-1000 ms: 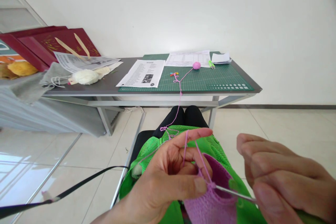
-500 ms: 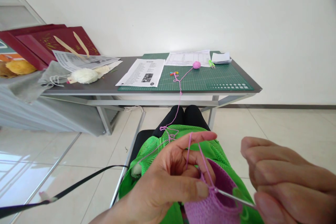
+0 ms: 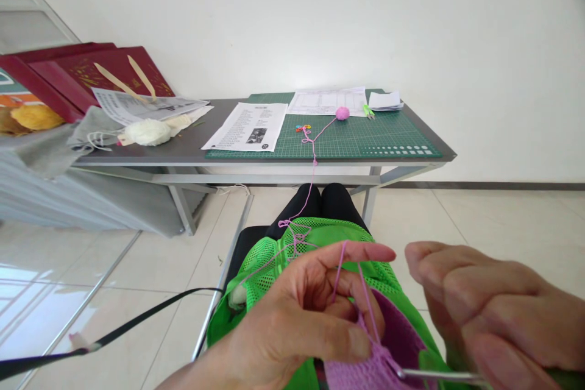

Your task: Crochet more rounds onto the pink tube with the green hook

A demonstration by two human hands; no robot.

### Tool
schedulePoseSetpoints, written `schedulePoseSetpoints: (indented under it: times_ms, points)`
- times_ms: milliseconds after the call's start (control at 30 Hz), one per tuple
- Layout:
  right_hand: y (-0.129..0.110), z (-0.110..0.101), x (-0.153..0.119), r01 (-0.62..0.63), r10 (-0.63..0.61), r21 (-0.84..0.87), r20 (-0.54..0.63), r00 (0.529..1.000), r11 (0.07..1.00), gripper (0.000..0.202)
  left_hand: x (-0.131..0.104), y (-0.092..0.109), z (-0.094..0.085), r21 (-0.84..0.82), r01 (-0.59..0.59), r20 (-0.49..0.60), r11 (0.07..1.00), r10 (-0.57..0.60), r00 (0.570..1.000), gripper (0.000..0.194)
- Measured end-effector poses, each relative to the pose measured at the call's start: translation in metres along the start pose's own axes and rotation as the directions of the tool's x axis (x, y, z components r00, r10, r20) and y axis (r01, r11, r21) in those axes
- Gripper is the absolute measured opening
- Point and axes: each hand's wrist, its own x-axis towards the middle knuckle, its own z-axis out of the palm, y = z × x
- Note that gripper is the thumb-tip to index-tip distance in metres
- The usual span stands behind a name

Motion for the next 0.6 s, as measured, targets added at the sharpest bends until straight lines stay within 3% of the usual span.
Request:
schedulePoseSetpoints:
  times_ms: [167, 300, 367, 400, 533, 600]
  points:
    - [0.001, 0.011, -0.013, -0.137, 0.145, 0.083, -0.103, 0.984, 0.987, 0.058, -0.003, -0.001, 0.002, 0.128, -0.036, -0.011, 0.991, 0.037, 0.999, 0.054]
    - [-0.003, 0.022, -0.012, -0.001, -0.008, -0.245, -0.036, 0.999, 0.970, 0.041, -0.009, -0.002, 0.003, 0.247, -0.097, -0.003, 0.964, 0.101, 0.995, 0.056]
    - [-0.002, 0.030, -0.010, -0.038, -0.033, -0.420, -0.160, 0.987, 0.907, 0.038, -0.012, -0.002, 0.003, 0.282, -0.108, -0.014, 0.953, 0.117, 0.993, 0.053]
    - [-0.001, 0.033, -0.009, 0.052, -0.137, -0.412, -0.178, 0.975, 0.910, 0.038, -0.013, -0.003, 0.003, 0.301, -0.114, -0.028, 0.947, 0.128, 0.991, 0.053]
    - [0.006, 0.038, -0.003, 0.087, -0.138, -0.303, -0.152, 0.979, 0.949, 0.010, -0.014, -0.002, 0.007, 0.343, -0.157, -0.165, 0.926, 0.224, 0.961, 0.056]
    - [0.006, 0.037, -0.001, 0.104, -0.134, -0.256, -0.103, 0.986, 0.961, 0.009, -0.014, -0.002, 0.011, 0.353, -0.171, -0.207, 0.920, 0.255, 0.944, 0.054]
